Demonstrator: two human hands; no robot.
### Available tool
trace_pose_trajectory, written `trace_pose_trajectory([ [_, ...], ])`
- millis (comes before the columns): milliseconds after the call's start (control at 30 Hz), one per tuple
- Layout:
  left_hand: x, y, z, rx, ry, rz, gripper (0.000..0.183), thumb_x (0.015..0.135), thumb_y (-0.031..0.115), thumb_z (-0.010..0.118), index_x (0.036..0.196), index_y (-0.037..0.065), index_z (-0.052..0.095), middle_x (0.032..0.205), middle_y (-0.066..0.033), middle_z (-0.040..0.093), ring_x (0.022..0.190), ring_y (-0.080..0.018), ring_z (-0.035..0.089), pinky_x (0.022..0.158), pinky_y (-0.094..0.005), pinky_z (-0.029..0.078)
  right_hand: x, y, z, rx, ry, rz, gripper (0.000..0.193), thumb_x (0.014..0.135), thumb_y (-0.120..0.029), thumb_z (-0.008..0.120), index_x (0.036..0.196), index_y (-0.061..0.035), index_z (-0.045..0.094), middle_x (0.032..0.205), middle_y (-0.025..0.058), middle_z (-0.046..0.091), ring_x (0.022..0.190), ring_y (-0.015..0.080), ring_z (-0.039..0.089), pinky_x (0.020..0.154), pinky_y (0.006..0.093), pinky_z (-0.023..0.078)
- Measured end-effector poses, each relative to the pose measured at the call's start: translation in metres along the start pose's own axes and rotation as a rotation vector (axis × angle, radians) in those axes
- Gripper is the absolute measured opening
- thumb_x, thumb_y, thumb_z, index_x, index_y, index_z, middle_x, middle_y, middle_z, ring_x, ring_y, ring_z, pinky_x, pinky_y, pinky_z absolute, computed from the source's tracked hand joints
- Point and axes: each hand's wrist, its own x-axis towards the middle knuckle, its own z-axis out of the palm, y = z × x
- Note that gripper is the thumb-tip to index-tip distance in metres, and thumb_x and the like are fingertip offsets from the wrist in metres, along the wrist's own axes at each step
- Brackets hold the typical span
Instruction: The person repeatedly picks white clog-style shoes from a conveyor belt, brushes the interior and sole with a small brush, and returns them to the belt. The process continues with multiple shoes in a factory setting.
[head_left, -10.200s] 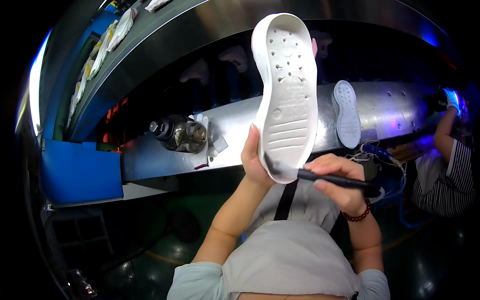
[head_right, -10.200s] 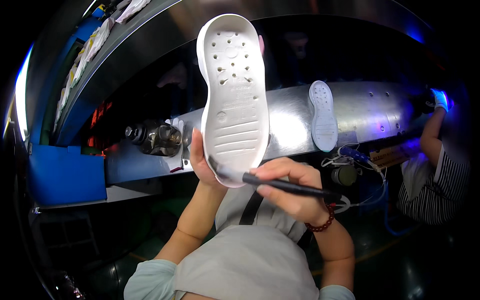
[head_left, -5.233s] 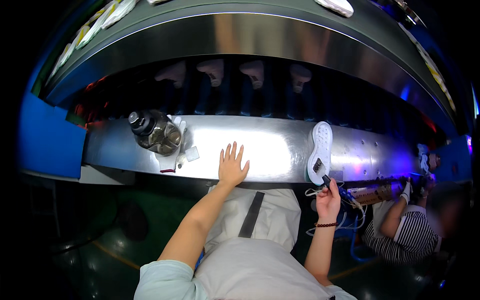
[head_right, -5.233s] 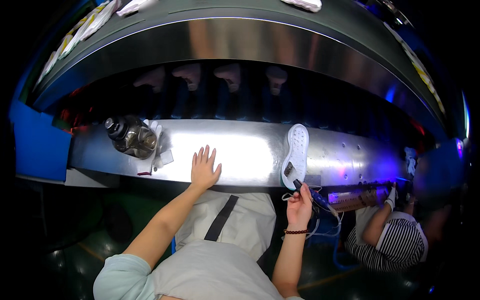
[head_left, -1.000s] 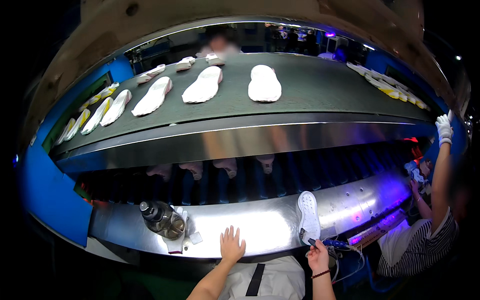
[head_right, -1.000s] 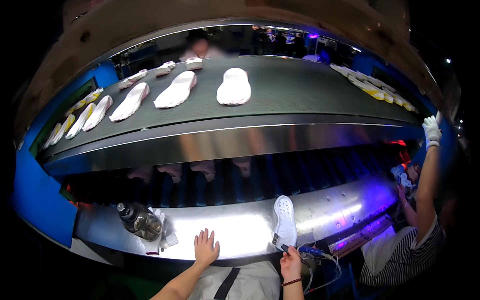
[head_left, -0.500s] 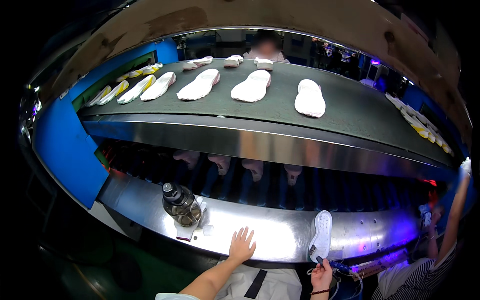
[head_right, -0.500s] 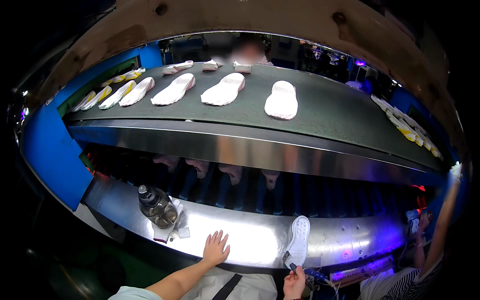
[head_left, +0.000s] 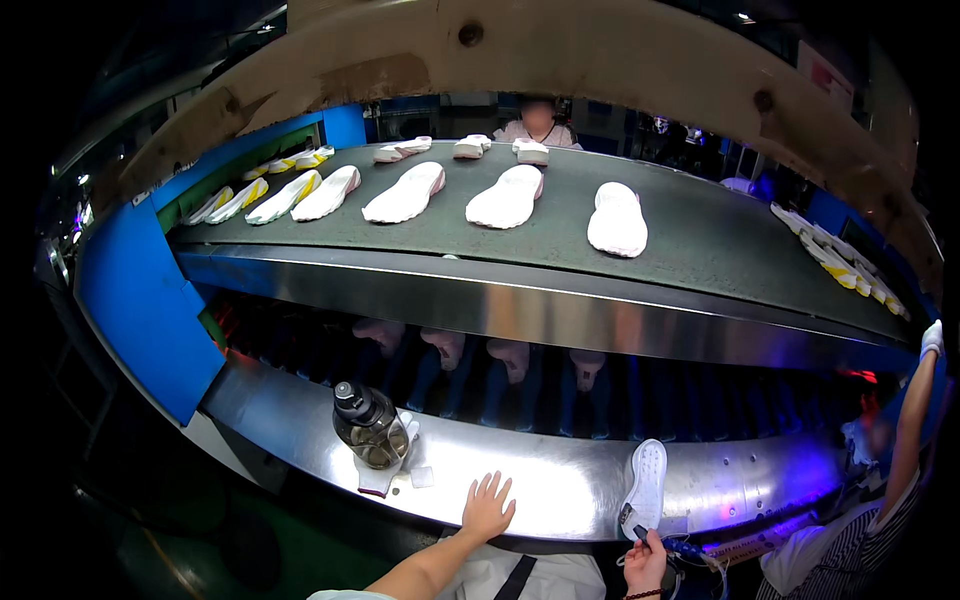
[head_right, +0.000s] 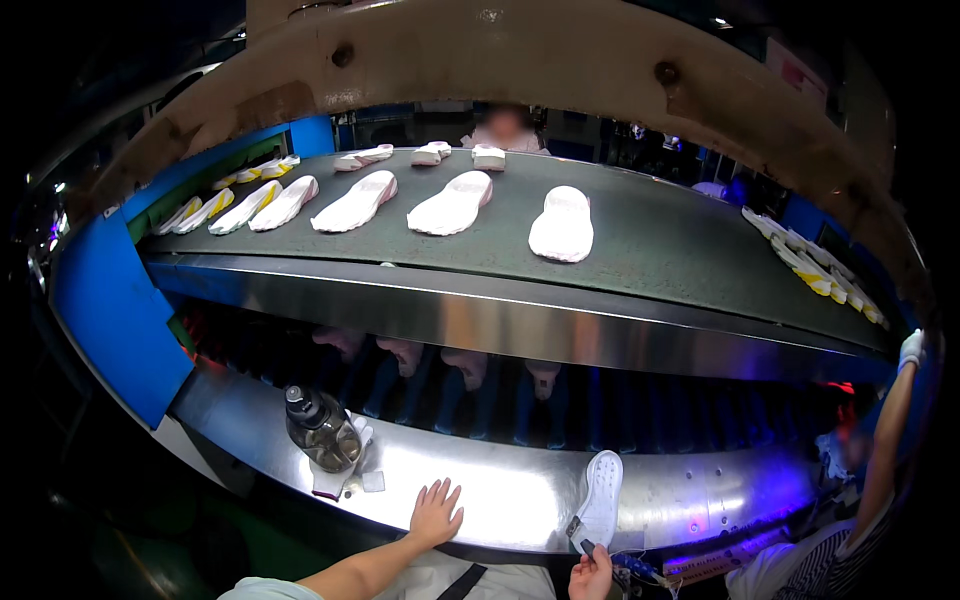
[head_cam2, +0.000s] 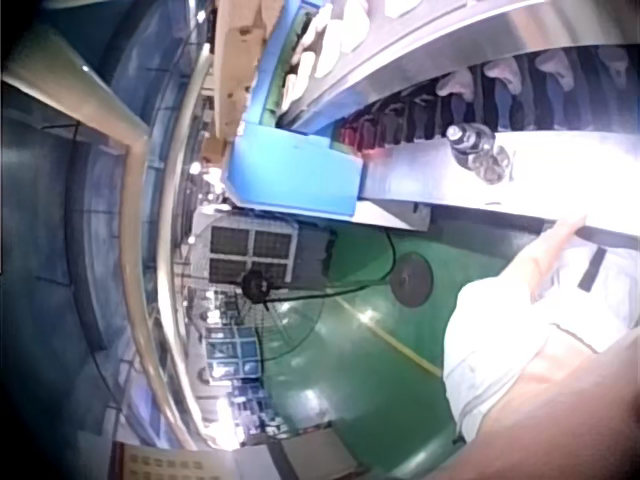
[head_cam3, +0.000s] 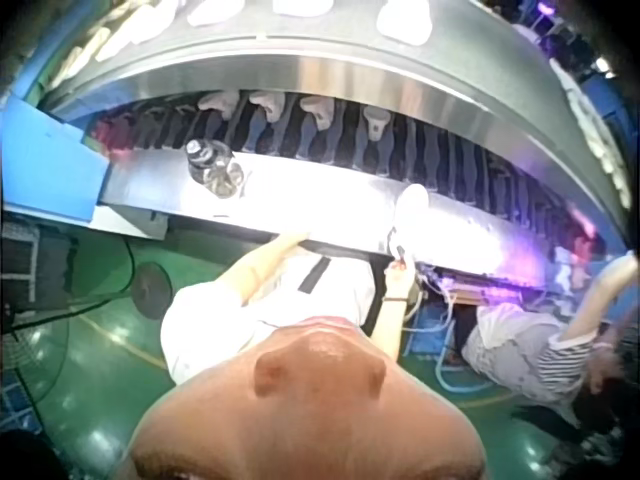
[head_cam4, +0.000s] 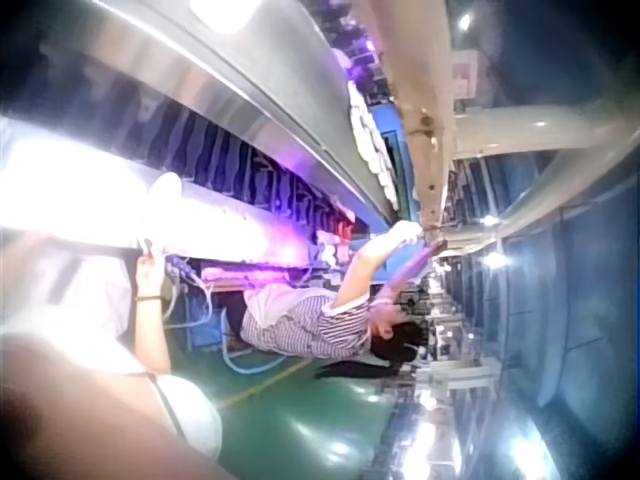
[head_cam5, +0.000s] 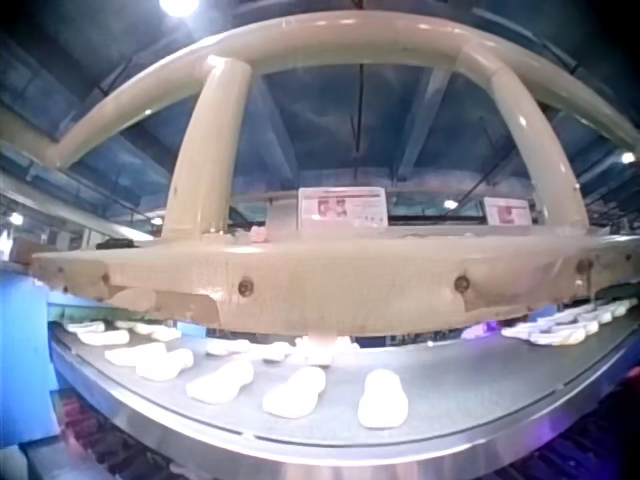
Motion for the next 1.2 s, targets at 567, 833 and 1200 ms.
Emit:
trace_pose_trajectory([
  [567, 0.001, 0.004, 0.01, 0.061, -0.035, 0.016, 0.046, 0.08, 0.034, 0.038, 0.118, 0.01, 0.041, 0.124, -0.015, 0.034, 0.116, -0.0281, 0.029, 0.096, -0.0437, 0.018, 0.027, 0.019, -0.061, 0.139, -0.151, 0.06, 0.007, 0.074, -0.007, 0.055, 0.081, -0.0084, 0.053, 0.071, 0.0028, 0.056, 0.058, 0.0108, 0.051, 0.045, 0.0214, 0.041],
  [833, 0.002, 0.006, 0.012, 0.031, -0.03, 0.014, 0.046, 0.08, 0.035, 0.038, 0.118, 0.011, 0.042, 0.124, -0.0149, 0.034, 0.116, -0.0281, 0.029, 0.096, -0.0443, 0.018, 0.023, 0.017, -0.059, 0.106, -0.157, 0.04, 0.009, 0.071, -0.003, 0.055, 0.077, -0.0098, 0.052, 0.066, 0.0016, 0.053, 0.056, 0.0108, 0.05, 0.045, 0.0206, 0.041],
  [1200, 0.005, 0.014, 0.006, 0.041, -0.021, 0.011, 0.045, 0.079, 0.035, 0.04, 0.117, 0.011, 0.043, 0.123, -0.0149, 0.036, 0.115, -0.0281, 0.03, 0.095, -0.0444, 0.02, 0.029, 0.011, -0.053, 0.198, -0.223, -0.054, 0.013, 0.071, -0.006, 0.057, 0.084, -0.0066, 0.052, 0.075, 0.0048, 0.056, 0.067, 0.0117, 0.054, 0.055, 0.022, 0.046],
])
